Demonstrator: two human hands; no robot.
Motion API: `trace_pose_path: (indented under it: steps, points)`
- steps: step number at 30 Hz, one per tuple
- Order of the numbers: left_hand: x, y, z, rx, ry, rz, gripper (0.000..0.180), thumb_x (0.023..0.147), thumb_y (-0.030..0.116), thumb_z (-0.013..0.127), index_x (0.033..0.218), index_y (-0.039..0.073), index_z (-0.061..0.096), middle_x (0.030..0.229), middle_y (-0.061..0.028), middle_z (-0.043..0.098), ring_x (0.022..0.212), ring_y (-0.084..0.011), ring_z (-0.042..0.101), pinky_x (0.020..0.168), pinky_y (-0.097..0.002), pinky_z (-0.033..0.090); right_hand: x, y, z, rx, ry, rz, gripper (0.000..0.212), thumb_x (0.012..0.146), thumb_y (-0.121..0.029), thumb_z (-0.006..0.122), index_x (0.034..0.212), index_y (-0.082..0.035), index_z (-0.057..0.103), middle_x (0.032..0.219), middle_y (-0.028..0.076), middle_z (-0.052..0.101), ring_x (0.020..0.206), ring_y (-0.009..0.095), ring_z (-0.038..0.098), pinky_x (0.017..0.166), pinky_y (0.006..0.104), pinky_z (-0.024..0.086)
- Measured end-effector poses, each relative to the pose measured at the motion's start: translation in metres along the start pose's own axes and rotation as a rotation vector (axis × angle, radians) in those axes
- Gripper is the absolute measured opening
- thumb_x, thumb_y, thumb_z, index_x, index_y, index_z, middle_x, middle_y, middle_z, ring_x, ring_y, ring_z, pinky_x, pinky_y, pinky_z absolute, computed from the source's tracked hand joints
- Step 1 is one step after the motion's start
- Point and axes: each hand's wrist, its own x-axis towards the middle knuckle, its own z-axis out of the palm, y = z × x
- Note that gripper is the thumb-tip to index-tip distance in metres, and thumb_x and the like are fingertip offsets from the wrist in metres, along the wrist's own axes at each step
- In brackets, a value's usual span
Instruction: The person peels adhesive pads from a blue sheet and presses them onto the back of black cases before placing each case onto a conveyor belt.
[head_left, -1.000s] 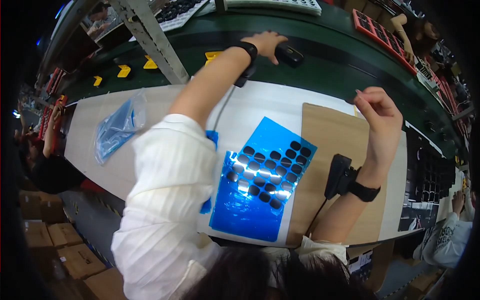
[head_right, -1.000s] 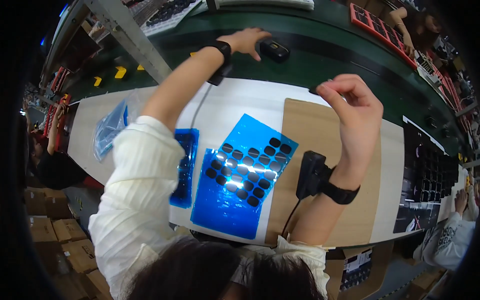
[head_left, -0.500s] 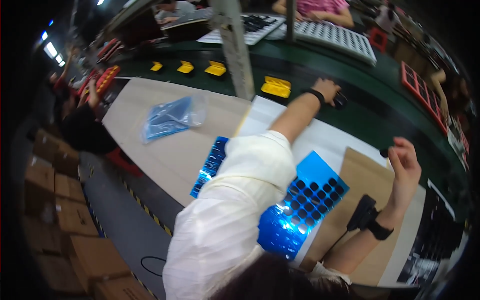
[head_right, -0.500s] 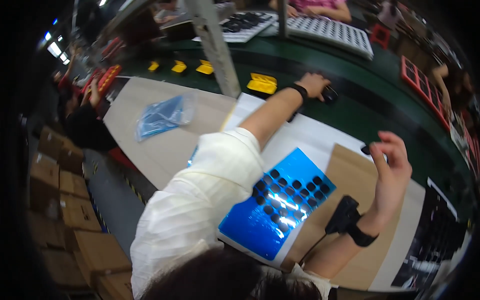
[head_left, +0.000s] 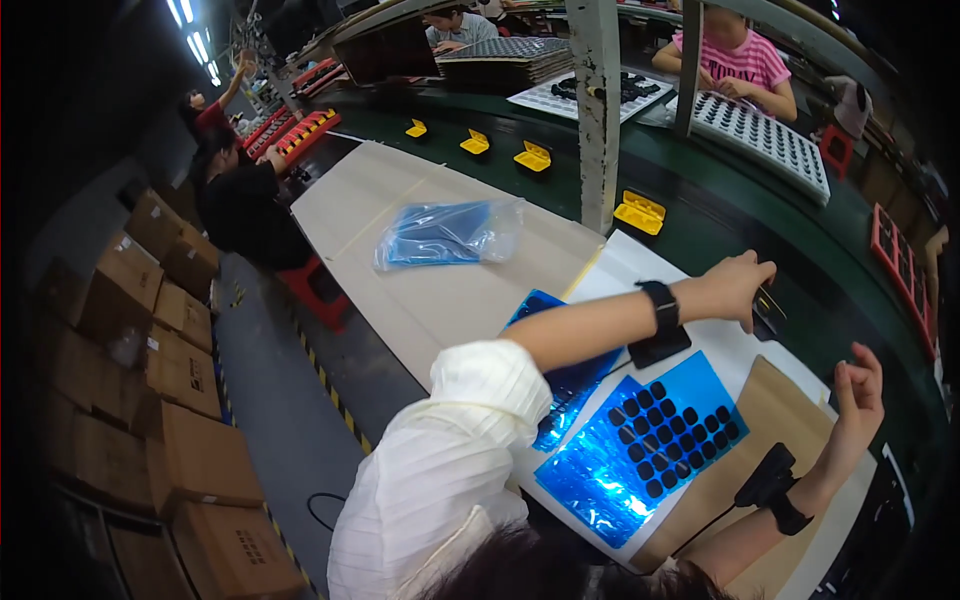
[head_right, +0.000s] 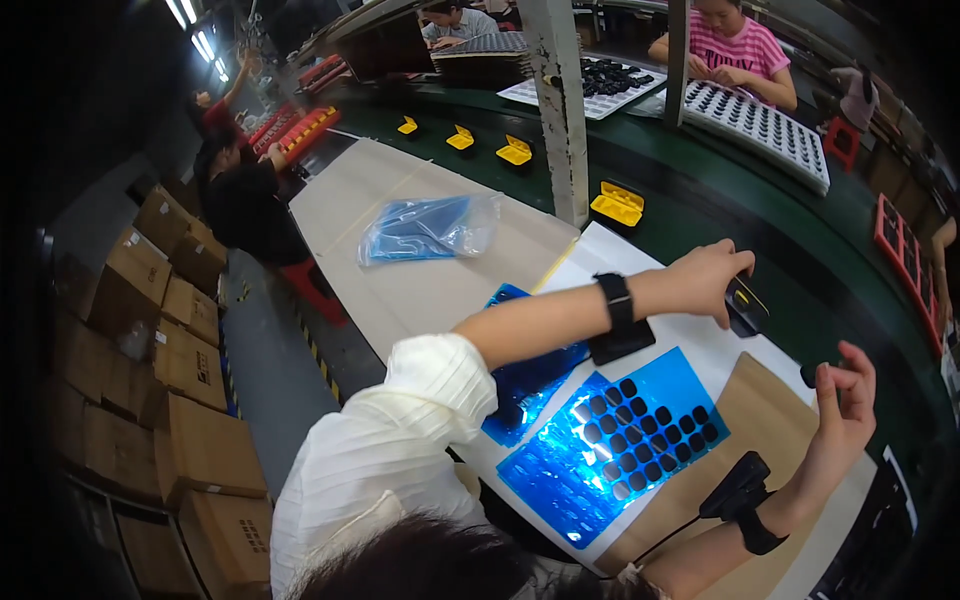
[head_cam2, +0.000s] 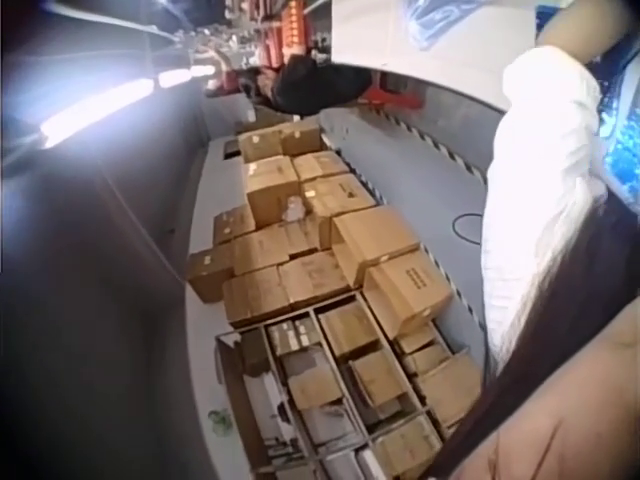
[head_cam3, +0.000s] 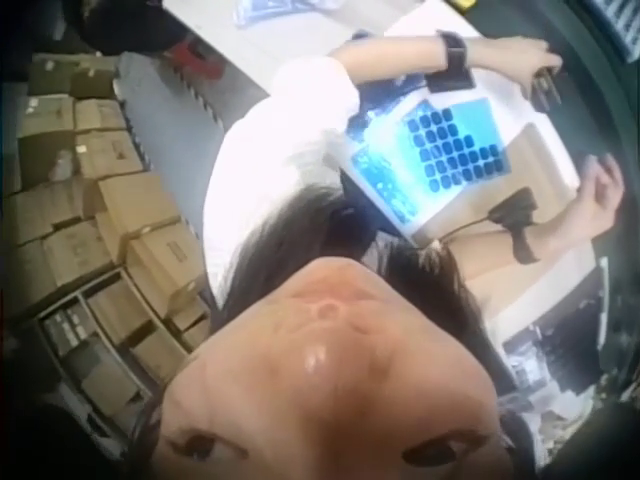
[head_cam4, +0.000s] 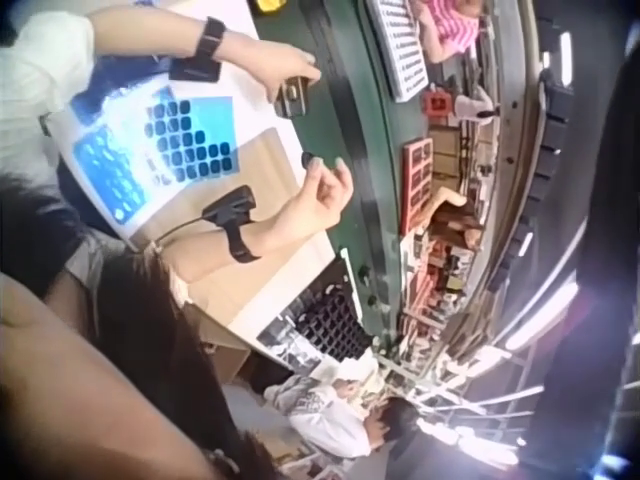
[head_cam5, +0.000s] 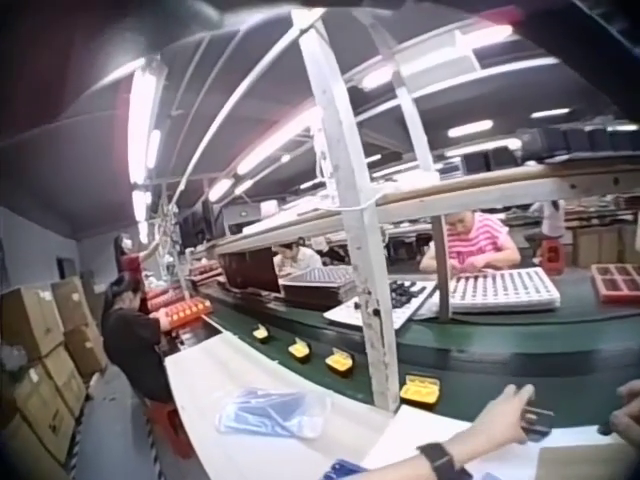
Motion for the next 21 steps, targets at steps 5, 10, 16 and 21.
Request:
trace_pose_path:
  steps: [5,10,16,21]
  points:
    - [-0.059,0.053,-0.03,-0.212,0.175,0.274,0.059,0.044,0.016,0.08,0.096,0.008,0.053,0.089,-0.0113,0.049,0.086,-0.0277,0.05,0.072,-0.0332,0.043,-0.014,-0.043,0.016,0.118,-0.097,-0.065,0.009,0.075,-0.005,0.059,0.069,0.0,0.055,0.107,0.01,0.051,0.094,0.015,0.05,0.082,0.0268,0.037]
    - [-0.104,0.066,-0.064,-0.629,0.212,0.147,0.082,0.043,0.008,0.081,0.115,0.002,0.044,0.1,-0.0093,0.051,0.097,-0.0208,0.05,0.083,-0.0292,0.041,-0.019,-0.053,0.063,0.569,-0.237,-0.071,0.006,0.069,-0.004,0.064,0.068,0.0,0.058,0.106,0.014,0.051,0.096,0.02,0.051,0.086,0.0312,0.038]
    - [-0.108,0.074,-0.055,-0.755,0.333,0.346,0.102,0.039,0.001,0.079,0.125,0.002,0.026,0.103,-0.0139,0.052,0.098,-0.0252,0.052,0.089,-0.0331,0.041,-0.031,-0.061,0.067,0.603,-0.303,0.002,0.009,0.072,-0.003,0.057,0.064,-0.001,0.053,0.11,0.017,0.048,0.105,0.03,0.049,0.09,0.037,0.036]
    - [-0.111,0.073,-0.053,-0.737,0.36,0.36,0.105,0.036,0.001,0.08,0.126,0.002,0.025,0.103,-0.0144,0.052,0.1,-0.0255,0.051,0.089,-0.0334,0.041,-0.033,-0.062,0.067,0.59,-0.368,0.022,0.01,0.07,0.0,0.058,0.062,-0.002,0.052,0.107,0.016,0.049,0.101,0.027,0.051,0.087,0.0337,0.038]
